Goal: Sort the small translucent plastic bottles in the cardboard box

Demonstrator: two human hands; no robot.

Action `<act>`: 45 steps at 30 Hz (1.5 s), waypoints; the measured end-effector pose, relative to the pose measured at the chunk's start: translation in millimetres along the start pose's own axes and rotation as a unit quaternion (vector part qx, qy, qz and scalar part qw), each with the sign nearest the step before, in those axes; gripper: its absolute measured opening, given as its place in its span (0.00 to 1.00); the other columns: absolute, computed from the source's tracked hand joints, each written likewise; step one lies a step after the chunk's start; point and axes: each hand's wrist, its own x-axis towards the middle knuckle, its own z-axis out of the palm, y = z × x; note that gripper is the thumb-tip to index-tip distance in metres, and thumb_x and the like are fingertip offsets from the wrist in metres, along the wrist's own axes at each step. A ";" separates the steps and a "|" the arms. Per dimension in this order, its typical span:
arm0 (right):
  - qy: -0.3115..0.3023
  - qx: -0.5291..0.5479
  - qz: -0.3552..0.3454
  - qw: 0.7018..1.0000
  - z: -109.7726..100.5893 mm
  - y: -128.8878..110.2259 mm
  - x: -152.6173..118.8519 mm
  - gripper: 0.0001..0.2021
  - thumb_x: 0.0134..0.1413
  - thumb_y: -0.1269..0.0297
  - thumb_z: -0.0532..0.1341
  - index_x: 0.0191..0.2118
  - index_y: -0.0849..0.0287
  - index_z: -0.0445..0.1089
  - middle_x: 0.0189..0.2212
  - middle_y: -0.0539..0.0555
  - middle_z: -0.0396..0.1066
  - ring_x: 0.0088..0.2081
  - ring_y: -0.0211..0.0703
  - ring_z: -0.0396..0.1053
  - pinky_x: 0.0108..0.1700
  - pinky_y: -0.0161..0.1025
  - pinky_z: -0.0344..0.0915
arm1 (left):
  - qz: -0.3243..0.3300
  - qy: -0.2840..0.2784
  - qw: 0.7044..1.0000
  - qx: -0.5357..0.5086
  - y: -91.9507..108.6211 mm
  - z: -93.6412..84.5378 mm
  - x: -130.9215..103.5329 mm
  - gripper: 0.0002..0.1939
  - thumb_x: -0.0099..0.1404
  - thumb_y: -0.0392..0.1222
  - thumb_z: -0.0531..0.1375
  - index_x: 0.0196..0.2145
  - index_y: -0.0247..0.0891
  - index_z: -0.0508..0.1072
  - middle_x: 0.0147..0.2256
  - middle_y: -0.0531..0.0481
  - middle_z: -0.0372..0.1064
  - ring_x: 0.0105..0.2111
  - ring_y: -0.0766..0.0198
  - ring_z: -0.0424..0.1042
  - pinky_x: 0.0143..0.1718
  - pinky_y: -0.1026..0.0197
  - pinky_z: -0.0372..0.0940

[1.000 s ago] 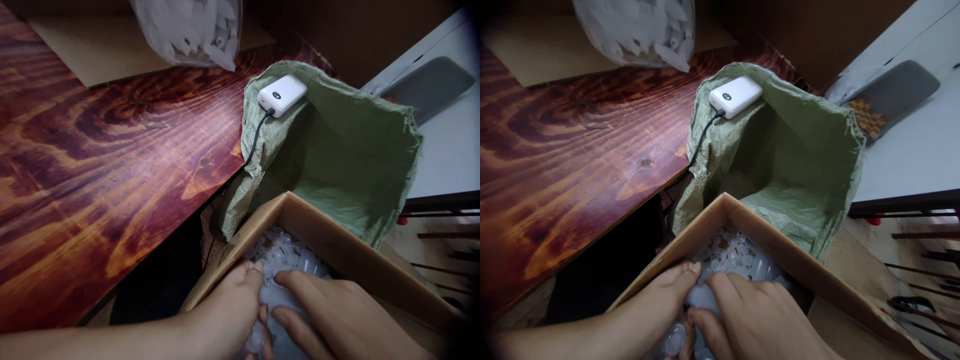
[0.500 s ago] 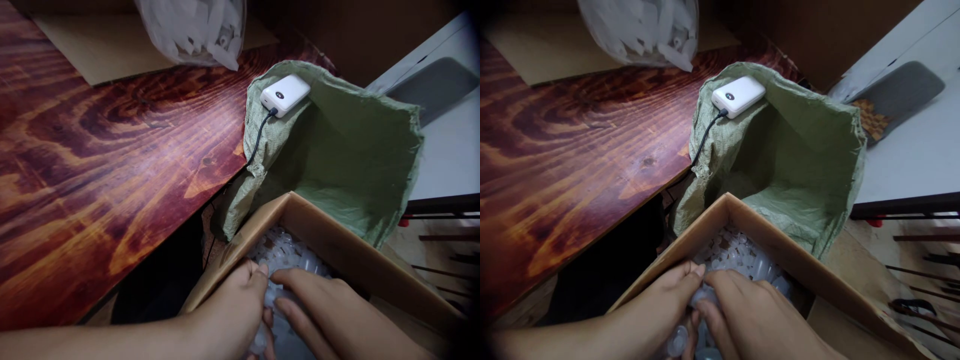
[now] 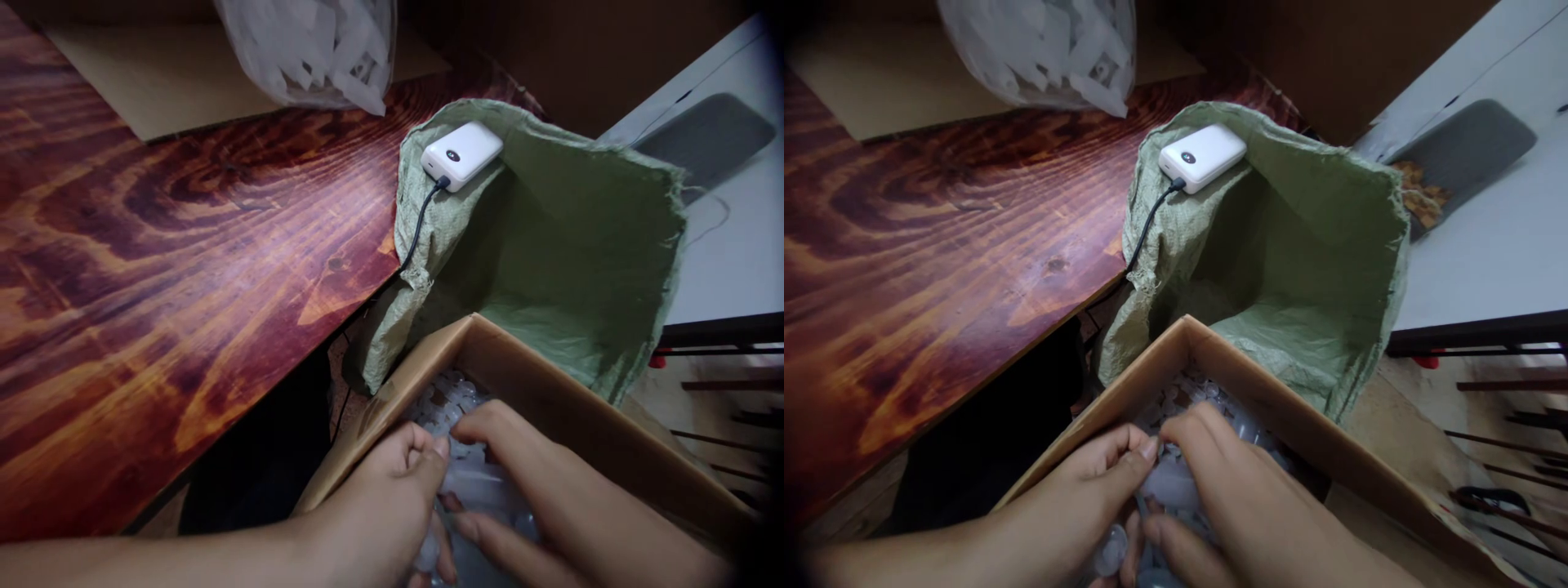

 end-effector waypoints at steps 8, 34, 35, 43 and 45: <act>0.008 -0.025 -0.028 0.999 -3.3 1.8 -4.8 0.10 0.57 0.64 0.55 0.45 0.53 0.64 0.32 0.50 0.74 0.29 0.42 0.74 0.26 0.35 0.66 | -0.015 0.016 1.000 -0.003 6.6 2.4 -1.1 0.17 0.72 0.51 0.42 0.31 0.41 0.59 0.10 0.59 0.57 0.07 0.71 0.53 0.06 0.73 0.49; 0.048 -0.104 -0.109 0.987 -0.7 -2.5 -5.0 0.08 0.62 0.66 0.49 0.42 0.54 0.64 0.29 0.49 0.73 0.25 0.41 0.72 0.23 0.37 0.65 | -0.004 -0.005 0.998 -0.067 -7.6 -2.0 4.6 0.18 0.69 0.57 0.46 0.33 0.41 0.61 0.11 0.61 0.58 0.08 0.70 0.58 0.07 0.73 0.51; 0.053 -0.123 -0.130 0.982 -0.5 -2.9 -5.1 0.09 0.61 0.66 0.50 0.44 0.54 0.64 0.32 0.51 0.73 0.27 0.43 0.73 0.23 0.37 0.66 | -0.008 -0.002 0.998 -0.064 -7.7 -2.1 4.9 0.18 0.69 0.57 0.46 0.33 0.41 0.61 0.11 0.60 0.58 0.08 0.70 0.59 0.07 0.73 0.51; 0.056 -0.085 -0.103 0.989 -3.5 -4.6 -3.7 0.07 0.63 0.66 0.48 0.39 0.54 0.62 0.27 0.48 0.71 0.24 0.39 0.71 0.22 0.34 0.66 | -0.009 0.005 0.997 -0.072 -6.0 -1.4 4.9 0.18 0.69 0.57 0.46 0.31 0.41 0.61 0.10 0.60 0.57 0.08 0.71 0.59 0.07 0.74 0.50; 0.038 -0.127 -0.128 0.983 -1.3 -3.8 -4.0 0.07 0.58 0.65 0.54 0.43 0.54 0.63 0.31 0.50 0.71 0.26 0.42 0.72 0.22 0.36 0.68 | -0.015 0.005 0.998 -0.059 -2.4 -0.3 3.5 0.18 0.70 0.56 0.45 0.31 0.41 0.61 0.10 0.60 0.57 0.08 0.70 0.58 0.07 0.74 0.49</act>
